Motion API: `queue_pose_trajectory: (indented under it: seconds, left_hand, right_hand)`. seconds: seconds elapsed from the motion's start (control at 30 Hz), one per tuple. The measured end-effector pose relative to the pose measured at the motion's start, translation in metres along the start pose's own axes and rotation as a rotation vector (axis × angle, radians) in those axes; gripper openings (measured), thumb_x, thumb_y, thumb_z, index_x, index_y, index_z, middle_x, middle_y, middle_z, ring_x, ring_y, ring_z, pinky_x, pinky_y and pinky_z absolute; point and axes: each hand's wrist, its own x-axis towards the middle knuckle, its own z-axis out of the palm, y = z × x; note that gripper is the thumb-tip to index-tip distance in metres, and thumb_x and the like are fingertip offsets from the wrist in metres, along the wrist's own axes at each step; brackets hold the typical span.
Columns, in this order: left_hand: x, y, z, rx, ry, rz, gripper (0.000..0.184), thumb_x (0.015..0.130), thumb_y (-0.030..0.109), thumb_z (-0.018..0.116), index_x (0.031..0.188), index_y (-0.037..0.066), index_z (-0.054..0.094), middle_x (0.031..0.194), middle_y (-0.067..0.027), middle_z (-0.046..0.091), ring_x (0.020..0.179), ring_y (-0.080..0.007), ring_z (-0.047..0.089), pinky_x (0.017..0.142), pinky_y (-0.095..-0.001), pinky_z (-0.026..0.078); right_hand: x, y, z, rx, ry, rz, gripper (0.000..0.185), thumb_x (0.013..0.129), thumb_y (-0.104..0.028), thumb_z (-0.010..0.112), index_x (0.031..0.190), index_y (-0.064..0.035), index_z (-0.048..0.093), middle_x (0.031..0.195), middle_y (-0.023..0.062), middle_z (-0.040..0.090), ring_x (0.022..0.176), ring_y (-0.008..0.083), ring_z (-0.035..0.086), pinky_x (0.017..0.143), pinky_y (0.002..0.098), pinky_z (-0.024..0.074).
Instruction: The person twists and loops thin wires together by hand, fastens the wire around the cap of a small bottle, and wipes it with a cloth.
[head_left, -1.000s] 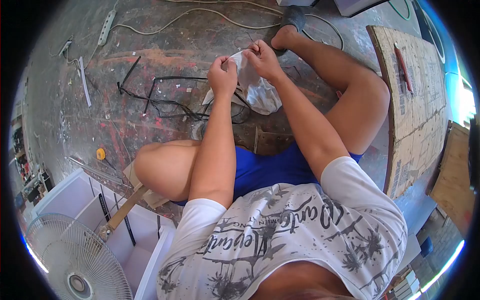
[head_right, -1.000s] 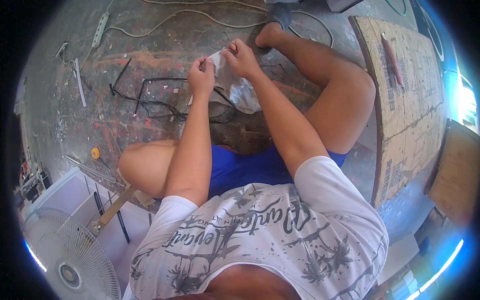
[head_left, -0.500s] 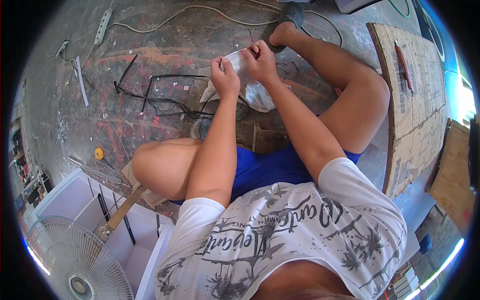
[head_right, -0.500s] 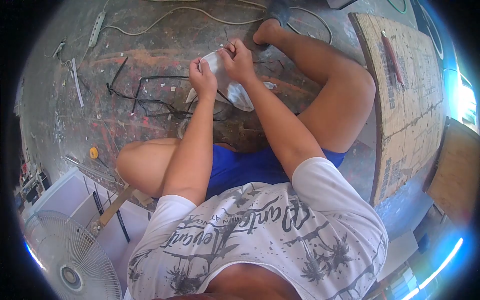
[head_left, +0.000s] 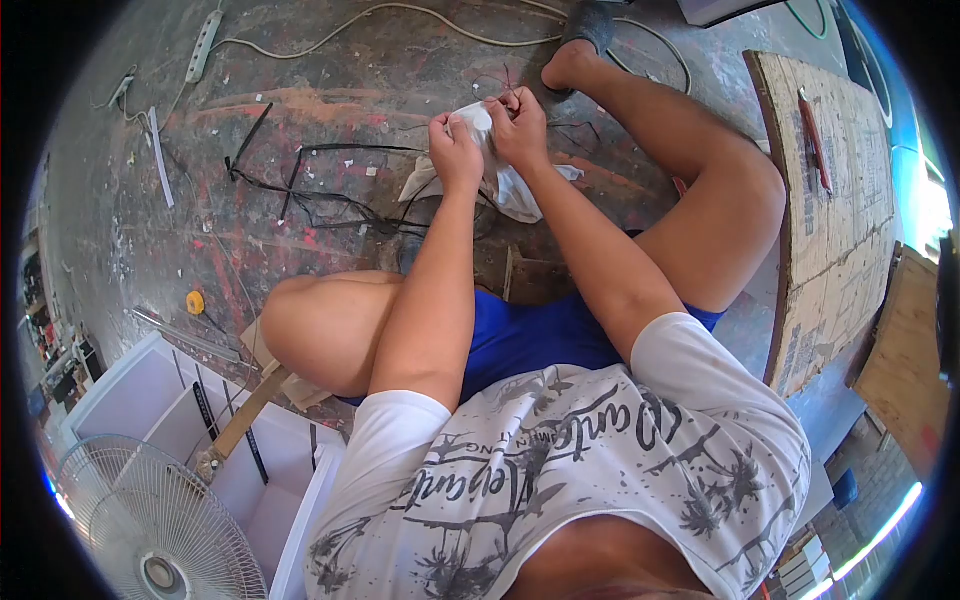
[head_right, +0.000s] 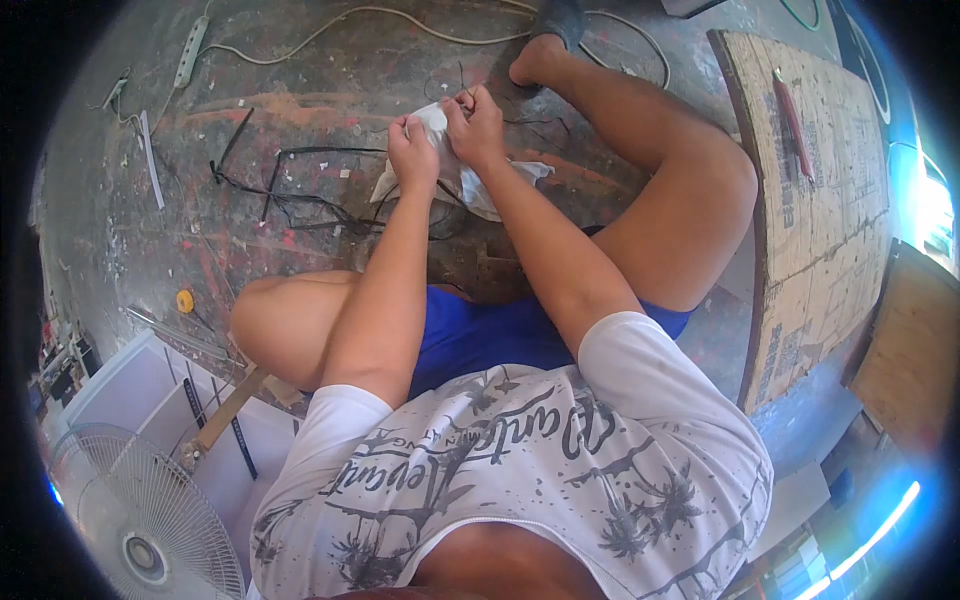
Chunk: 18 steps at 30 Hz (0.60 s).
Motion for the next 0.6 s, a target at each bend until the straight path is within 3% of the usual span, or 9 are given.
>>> queue_pose_trajectory:
  seconds: [0.2, 0.37, 0.5, 0.6]
  left_hand:
    - [-0.007, 0.006, -0.001, -0.053, 0.044, 0.153, 0.032, 0.108, 0.028, 0.050, 0.118, -0.001, 0.056, 0.103, -0.0197, 0.067, 0.093, -0.0327, 0.065, 0.084, -0.0424, 0.051]
    - [-0.012, 0.013, -0.002, -0.119, -0.002, 0.182, 0.030, 0.109, 0.029, 0.050, 0.117, 0.000, 0.055, 0.098, -0.0147, 0.065, 0.088, -0.0232, 0.062, 0.079, -0.0379, 0.050]
    - [-0.011, 0.011, -0.002, -0.117, -0.014, 0.161, 0.030, 0.109, 0.030, 0.051, 0.116, 0.001, 0.055, 0.095, -0.0133, 0.064, 0.085, -0.0217, 0.061, 0.077, -0.0378, 0.049]
    - [-0.013, 0.010, -0.001, -0.084, -0.014, 0.136, 0.030, 0.108, 0.030, 0.051, 0.117, 0.001, 0.055, 0.093, -0.0144, 0.066, 0.082, -0.0241, 0.062, 0.076, -0.0392, 0.050]
  right_hand:
    - [-0.009, -0.001, -0.001, 0.241, 0.009, -0.029, 0.032, 0.096, -0.002, 0.069, 0.083, -0.0091, 0.040, 0.082, -0.0003, 0.060, 0.077, 0.0054, 0.050, 0.068, 0.0232, 0.0440]
    - [-0.010, 0.005, -0.002, 0.387, -0.013, 0.009, 0.032, 0.098, 0.002, 0.066, 0.085, -0.0106, 0.039, 0.088, -0.0001, 0.060, 0.078, 0.0035, 0.050, 0.068, 0.0203, 0.0422]
    - [-0.009, 0.008, -0.002, 0.311, 0.006, -0.034, 0.033, 0.097, 0.001, 0.067, 0.085, -0.0107, 0.039, 0.087, -0.0008, 0.059, 0.075, 0.0029, 0.047, 0.065, 0.0206, 0.0404]
    - [-0.014, 0.006, -0.004, 0.292, 0.016, 0.038, 0.031, 0.094, -0.003, 0.070, 0.083, -0.0086, 0.042, 0.084, 0.0029, 0.064, 0.077, 0.0059, 0.050, 0.067, 0.0253, 0.0449]
